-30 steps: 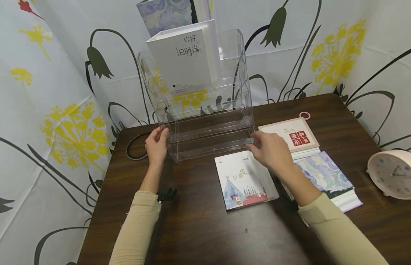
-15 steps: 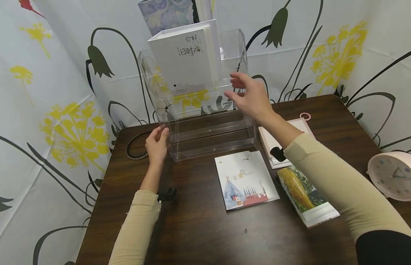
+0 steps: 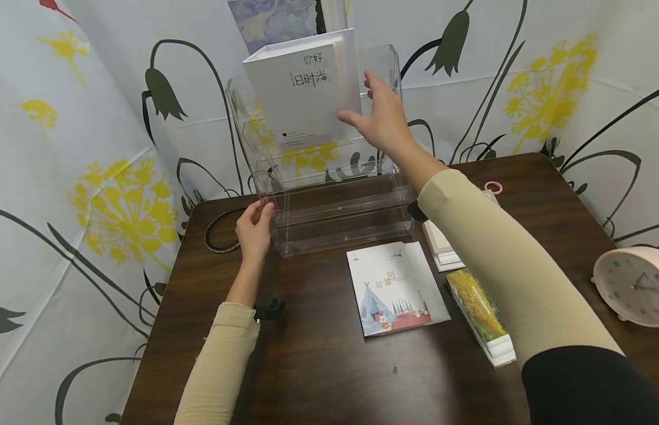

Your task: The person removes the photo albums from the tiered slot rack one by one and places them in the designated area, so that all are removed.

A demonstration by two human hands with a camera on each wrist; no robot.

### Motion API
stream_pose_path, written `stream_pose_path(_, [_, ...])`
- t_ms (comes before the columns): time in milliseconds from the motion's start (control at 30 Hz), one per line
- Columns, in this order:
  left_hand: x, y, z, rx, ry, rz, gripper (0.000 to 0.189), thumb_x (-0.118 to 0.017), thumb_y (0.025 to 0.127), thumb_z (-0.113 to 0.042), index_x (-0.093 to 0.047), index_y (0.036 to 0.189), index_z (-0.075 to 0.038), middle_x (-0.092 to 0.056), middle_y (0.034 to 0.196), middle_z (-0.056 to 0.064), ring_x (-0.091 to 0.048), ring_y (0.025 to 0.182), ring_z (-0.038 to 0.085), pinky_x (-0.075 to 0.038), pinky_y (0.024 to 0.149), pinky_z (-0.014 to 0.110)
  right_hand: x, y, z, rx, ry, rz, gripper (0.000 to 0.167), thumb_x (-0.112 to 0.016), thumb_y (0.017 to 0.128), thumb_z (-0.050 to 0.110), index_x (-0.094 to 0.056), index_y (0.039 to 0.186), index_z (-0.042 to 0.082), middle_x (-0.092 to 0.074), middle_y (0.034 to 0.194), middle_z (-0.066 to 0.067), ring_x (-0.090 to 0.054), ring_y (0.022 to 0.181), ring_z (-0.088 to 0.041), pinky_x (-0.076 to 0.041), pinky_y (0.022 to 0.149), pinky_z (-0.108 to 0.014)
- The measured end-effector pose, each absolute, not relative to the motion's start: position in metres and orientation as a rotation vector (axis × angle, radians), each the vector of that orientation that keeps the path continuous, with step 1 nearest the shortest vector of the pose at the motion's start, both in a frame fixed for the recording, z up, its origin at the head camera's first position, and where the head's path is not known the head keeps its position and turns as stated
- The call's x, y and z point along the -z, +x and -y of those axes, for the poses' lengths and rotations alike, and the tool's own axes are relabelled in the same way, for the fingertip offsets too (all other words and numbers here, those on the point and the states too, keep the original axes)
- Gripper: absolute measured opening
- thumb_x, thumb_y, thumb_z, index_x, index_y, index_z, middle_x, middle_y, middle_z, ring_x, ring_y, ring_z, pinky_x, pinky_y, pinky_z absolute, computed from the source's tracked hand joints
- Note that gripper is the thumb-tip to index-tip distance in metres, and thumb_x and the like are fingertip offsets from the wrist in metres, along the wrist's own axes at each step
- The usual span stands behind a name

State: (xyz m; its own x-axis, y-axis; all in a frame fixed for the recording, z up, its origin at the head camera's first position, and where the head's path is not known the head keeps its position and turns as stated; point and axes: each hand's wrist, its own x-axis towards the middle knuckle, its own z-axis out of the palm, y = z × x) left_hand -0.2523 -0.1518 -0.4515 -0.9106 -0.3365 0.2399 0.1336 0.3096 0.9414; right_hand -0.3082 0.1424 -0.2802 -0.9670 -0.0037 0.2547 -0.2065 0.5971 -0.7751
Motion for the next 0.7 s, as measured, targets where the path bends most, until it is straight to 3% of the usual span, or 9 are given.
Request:
stream_pose_path(67, [0.451, -0.253, 0.151, 1.621, 0.179, 2.191, 0.036, -0.07, 0.093, -0.028, -0.068, 0.12, -0.003, -0.07, 0.115, 0.013, -0.068, 0.105, 0.022, -0.056, 0.082, 0.032, 0.278, -0.312, -0.139, -1.308, 0.155, 2.637, 0.093, -0.073, 0.089, 0.039, -0.015, 0.158, 0.017, -0.029, 0.159, 0.0, -0.032, 0.142, -0.014, -0.035, 0.11, -0.028])
stream_pose_path(267, [0.453, -0.253, 0.151, 1.616, 0.186, 2.196, 0.038, -0.07, 0.093, -0.029, -0.068, 0.121, -0.003, -0.07, 0.114, 0.012, -0.068, 0.104, 0.022, -0.056, 0.084, 0.035, 0.277, -0.32, -0.13, -1.338, 0.104, 2.65, 0.094, -0.074, 0.087, 0.038, -0.015, 0.158, 0.022, -0.038, 0.153, -0.001, -0.036, 0.139, -0.013, -0.036, 0.109, -0.027])
stream_pose_path(500, [0.455, -0.252, 0.15, 1.61, 0.192, 2.2, 0.039, -0.07, 0.093, -0.028, -0.067, 0.122, -0.003, -0.07, 0.115, 0.013, -0.067, 0.106, 0.022, -0.053, 0.09, 0.035, 0.275, -0.325, -0.129, -1.338, 0.076, 2.643, 0.081, -0.079, 0.083, 0.035, -0.034, 0.148, 0.017, -0.048, 0.138, -0.003, -0.048, 0.126, -0.013, -0.043, 0.099, -0.025])
stream_pose_path(700, [0.456, -0.252, 0.152, 1.638, 0.203, 2.185, 0.037, -0.07, 0.093, -0.028, -0.068, 0.121, -0.003, -0.07, 0.114, 0.013, -0.068, 0.103, 0.022, -0.057, 0.078, 0.03, 0.271, -0.328, -0.126, -1.361, -0.006, 2.656, 0.071, -0.079, 0.084, 0.034, -0.039, 0.137, 0.01, -0.05, 0.137, -0.003, -0.049, 0.124, -0.012, -0.041, 0.1, -0.023])
